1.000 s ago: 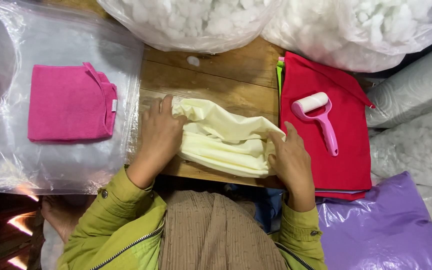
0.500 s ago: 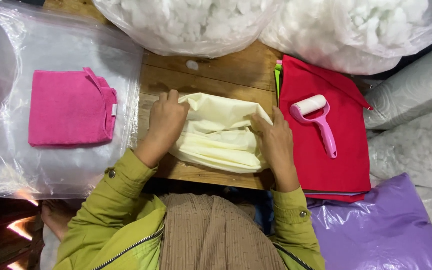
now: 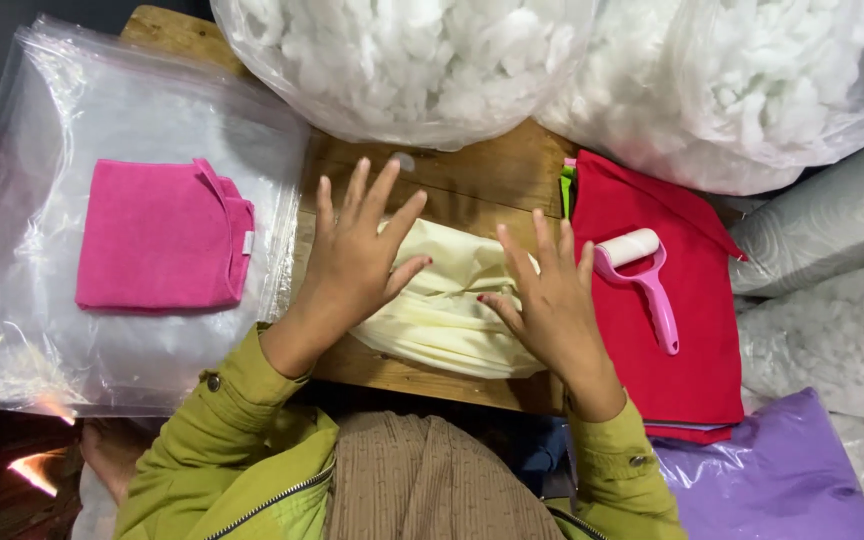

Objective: A person uses a lint roller on a pillowcase and then manually stuffs it with fiberfill from large bags.

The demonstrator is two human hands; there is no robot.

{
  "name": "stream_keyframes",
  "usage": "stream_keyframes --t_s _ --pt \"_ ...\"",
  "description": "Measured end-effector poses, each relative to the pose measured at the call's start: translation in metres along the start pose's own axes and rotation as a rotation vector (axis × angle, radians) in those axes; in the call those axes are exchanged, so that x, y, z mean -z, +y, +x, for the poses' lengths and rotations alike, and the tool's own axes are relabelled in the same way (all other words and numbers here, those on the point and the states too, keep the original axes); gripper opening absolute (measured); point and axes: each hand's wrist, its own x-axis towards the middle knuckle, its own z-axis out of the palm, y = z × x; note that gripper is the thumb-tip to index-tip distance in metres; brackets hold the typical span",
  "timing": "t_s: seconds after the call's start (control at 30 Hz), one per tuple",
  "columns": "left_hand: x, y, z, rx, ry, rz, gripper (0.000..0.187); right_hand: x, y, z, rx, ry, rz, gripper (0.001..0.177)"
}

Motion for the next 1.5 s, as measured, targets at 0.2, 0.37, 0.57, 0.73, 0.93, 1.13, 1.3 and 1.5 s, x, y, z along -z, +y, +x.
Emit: stream_keyframes --t_s 0.2,0.37,0.57,0.73,0.93,1.13,1.3,1.5 --pt "0.045 -0.002 0.089 0.012 0.27 0.146 0.071 0.075 -0.021 0.092 0.107 0.249 -0.22 0.087" --pt "0.033 -0.013 0.183 -0.007 0.329 0.304 0.088 0.085 -0.01 0.186 0.13 0.37 -0.125 0.113" --pt "-0.018 -0.041 0.249 -0.083 0.744 0.571 0.007 0.052 0.01 0.245 0.219 0.583 0.057 0.041" --pt "0.032 -0.019 0.227 -0.215 0.835 0.526 0.018 0.09 0.005 0.214 0.342 0.745 0.14 0.046" --pt "0.101 0.029 0.183 -0.277 0.817 0.186 0.019 0.152 -0.021 0.138 0.462 0.75 0.101 0.04" --pt "0.112 0.049 0.089 -0.371 0.456 -0.21 0.005 0.128 -0.032 0.028 0.14 0.426 0.272 0.049" --pt "0.019 0.025 0.021 -0.414 0.246 -0.205 0.008 0.03 -0.024 -0.015 0.026 0.12 0.284 0.052" --pt "-0.045 0.007 -0.049 -0.243 0.034 -0.274 0.011 0.013 -0.016 -0.038 -0.169 -0.249 0.331 0.044"
